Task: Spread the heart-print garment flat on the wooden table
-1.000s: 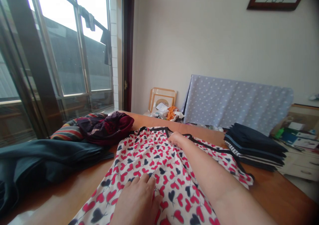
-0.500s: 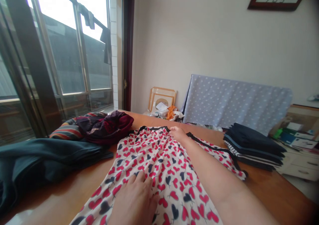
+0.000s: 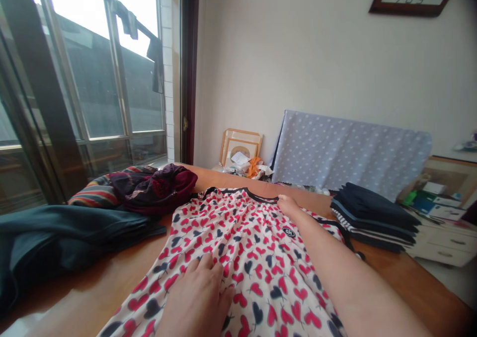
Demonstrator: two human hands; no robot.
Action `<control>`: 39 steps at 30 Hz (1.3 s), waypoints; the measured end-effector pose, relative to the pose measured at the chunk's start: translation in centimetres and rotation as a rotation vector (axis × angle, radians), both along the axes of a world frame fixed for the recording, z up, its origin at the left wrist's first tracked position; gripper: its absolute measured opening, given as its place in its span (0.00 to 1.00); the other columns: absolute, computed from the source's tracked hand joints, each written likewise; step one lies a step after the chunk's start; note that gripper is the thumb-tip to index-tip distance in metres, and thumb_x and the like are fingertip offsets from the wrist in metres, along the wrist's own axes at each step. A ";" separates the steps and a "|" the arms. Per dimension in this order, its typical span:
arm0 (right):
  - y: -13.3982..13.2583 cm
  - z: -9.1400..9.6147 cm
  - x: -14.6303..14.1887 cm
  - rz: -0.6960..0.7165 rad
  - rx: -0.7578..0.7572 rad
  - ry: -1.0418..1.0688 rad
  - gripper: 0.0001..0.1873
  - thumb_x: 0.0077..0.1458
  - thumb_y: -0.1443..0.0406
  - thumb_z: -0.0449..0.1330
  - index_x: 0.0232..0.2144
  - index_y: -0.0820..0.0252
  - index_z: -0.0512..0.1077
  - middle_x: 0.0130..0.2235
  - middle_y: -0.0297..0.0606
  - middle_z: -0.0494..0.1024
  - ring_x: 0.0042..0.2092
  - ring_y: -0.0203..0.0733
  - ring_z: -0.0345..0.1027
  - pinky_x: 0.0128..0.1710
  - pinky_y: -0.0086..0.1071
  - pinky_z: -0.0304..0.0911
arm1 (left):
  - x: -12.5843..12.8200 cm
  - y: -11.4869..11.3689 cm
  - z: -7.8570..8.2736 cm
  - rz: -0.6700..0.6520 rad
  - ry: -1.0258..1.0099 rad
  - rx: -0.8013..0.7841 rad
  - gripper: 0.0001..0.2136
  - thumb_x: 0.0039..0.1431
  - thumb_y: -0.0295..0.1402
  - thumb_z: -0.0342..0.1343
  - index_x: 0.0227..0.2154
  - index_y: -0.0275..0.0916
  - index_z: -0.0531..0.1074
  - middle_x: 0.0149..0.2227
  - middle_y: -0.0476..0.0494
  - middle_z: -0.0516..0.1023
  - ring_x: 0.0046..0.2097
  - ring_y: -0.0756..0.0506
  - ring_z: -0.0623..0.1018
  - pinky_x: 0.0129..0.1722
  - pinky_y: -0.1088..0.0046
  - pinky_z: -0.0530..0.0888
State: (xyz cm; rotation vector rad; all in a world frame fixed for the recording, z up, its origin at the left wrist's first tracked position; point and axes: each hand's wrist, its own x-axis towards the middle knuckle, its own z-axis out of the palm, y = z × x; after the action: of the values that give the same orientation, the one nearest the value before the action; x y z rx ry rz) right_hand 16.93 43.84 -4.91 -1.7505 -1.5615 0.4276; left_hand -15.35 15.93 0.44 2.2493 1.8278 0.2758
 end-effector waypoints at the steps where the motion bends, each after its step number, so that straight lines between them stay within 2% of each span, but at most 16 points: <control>1: 0.0 -0.1 0.3 -0.004 -0.007 0.006 0.16 0.63 0.59 0.59 0.51 0.60 0.72 0.52 0.42 0.75 0.50 0.46 0.71 0.50 0.42 0.69 | 0.0 0.0 -0.1 0.000 -0.001 0.009 0.16 0.63 0.45 0.47 0.39 0.47 0.78 0.53 0.38 0.73 0.53 0.35 0.72 0.45 0.60 0.71; 3: 0.0 -0.1 1.0 -0.022 -0.009 0.014 0.15 0.61 0.63 0.58 0.48 0.60 0.74 0.50 0.42 0.78 0.51 0.46 0.72 0.52 0.37 0.66 | -0.1 0.1 -0.4 -0.005 -0.003 0.029 0.16 0.62 0.45 0.48 0.41 0.47 0.78 0.53 0.38 0.74 0.53 0.35 0.72 0.47 0.60 0.71; 5: -0.5 0.1 1.7 -0.050 0.009 0.013 0.18 0.57 0.64 0.55 0.47 0.59 0.76 0.49 0.41 0.80 0.53 0.48 0.71 0.53 0.34 0.64 | -0.1 0.2 -0.6 -0.008 -0.003 0.055 0.16 0.62 0.45 0.48 0.42 0.46 0.78 0.52 0.38 0.75 0.52 0.36 0.72 0.48 0.59 0.70; 9: -3.3 0.6 2.6 -0.074 0.037 0.000 0.21 0.53 0.60 0.54 0.45 0.57 0.78 0.45 0.38 0.82 0.50 0.49 0.73 0.49 0.33 0.64 | -0.1 0.2 -0.7 -0.008 0.006 0.088 0.16 0.62 0.44 0.48 0.41 0.45 0.78 0.49 0.38 0.76 0.50 0.37 0.73 0.49 0.61 0.69; 13: -8.2 0.9 4.1 -0.037 0.021 -0.027 0.19 0.52 0.58 0.54 0.40 0.58 0.80 0.38 0.36 0.83 0.43 0.47 0.75 0.44 0.32 0.66 | -0.1 0.2 -0.5 -0.009 0.014 0.081 0.15 0.62 0.44 0.47 0.39 0.44 0.77 0.48 0.39 0.75 0.47 0.39 0.74 0.45 0.63 0.70; 22: -20.3 1.1 9.8 -0.073 -0.041 -0.157 0.17 0.56 0.60 0.54 0.42 0.57 0.79 0.42 0.38 0.82 0.43 0.45 0.74 0.46 0.34 0.65 | -0.3 0.7 -0.9 -0.037 0.023 0.151 0.19 0.61 0.48 0.46 0.41 0.42 0.76 0.45 0.36 0.74 0.47 0.36 0.73 0.44 0.61 0.68; 25: -24.1 1.1 10.7 -0.028 -0.068 -0.220 0.15 0.55 0.60 0.57 0.42 0.53 0.79 0.45 0.36 0.81 0.48 0.45 0.72 0.50 0.35 0.63 | -0.2 1.0 -1.0 -0.042 0.021 0.158 0.20 0.60 0.49 0.47 0.41 0.42 0.77 0.44 0.36 0.75 0.47 0.35 0.72 0.45 0.60 0.67; 28: -27.1 1.2 11.3 -0.022 -0.117 -0.385 0.17 0.54 0.62 0.59 0.46 0.47 0.78 0.54 0.34 0.77 0.57 0.48 0.65 0.57 0.37 0.56 | 0.0 1.1 -1.2 -0.042 0.015 0.166 0.22 0.60 0.51 0.46 0.42 0.43 0.78 0.45 0.36 0.75 0.48 0.34 0.72 0.47 0.59 0.66; 30: -28.4 1.4 11.9 -0.085 -0.144 -0.481 0.21 0.55 0.62 0.58 0.52 0.47 0.75 0.58 0.37 0.73 0.60 0.49 0.62 0.57 0.38 0.54 | 0.0 1.3 -1.4 -0.039 0.015 0.175 0.23 0.59 0.53 0.46 0.44 0.44 0.77 0.46 0.36 0.74 0.50 0.33 0.71 0.48 0.58 0.66; 33: -29.7 1.9 12.6 -0.176 -0.144 -0.483 0.23 0.57 0.62 0.56 0.55 0.52 0.72 0.57 0.43 0.73 0.57 0.50 0.65 0.53 0.37 0.57 | 0.1 1.4 -1.7 -0.034 0.036 0.180 0.25 0.58 0.56 0.46 0.45 0.44 0.76 0.49 0.36 0.74 0.52 0.32 0.71 0.50 0.56 0.66; 36: -30.8 2.4 12.4 -0.198 -0.135 -0.463 0.19 0.59 0.58 0.54 0.50 0.53 0.75 0.49 0.42 0.77 0.50 0.47 0.68 0.47 0.34 0.58 | 0.2 1.6 -2.0 -0.032 0.056 0.199 0.26 0.58 0.58 0.45 0.44 0.44 0.76 0.49 0.36 0.74 0.53 0.32 0.70 0.52 0.55 0.65; 39: -32.0 2.8 11.5 -0.096 -0.159 -0.454 0.13 0.57 0.56 0.58 0.41 0.51 0.78 0.40 0.37 0.77 0.43 0.43 0.69 0.41 0.31 0.57 | 0.3 1.7 -2.3 -0.034 0.063 0.225 0.27 0.59 0.58 0.44 0.45 0.44 0.75 0.49 0.37 0.74 0.55 0.33 0.70 0.54 0.56 0.64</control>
State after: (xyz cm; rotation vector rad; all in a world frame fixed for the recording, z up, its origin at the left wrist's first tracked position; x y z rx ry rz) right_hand 28.45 11.86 -2.12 -2.1440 -1.7779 0.1093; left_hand -15.06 17.61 -1.85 2.4616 1.8715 0.4294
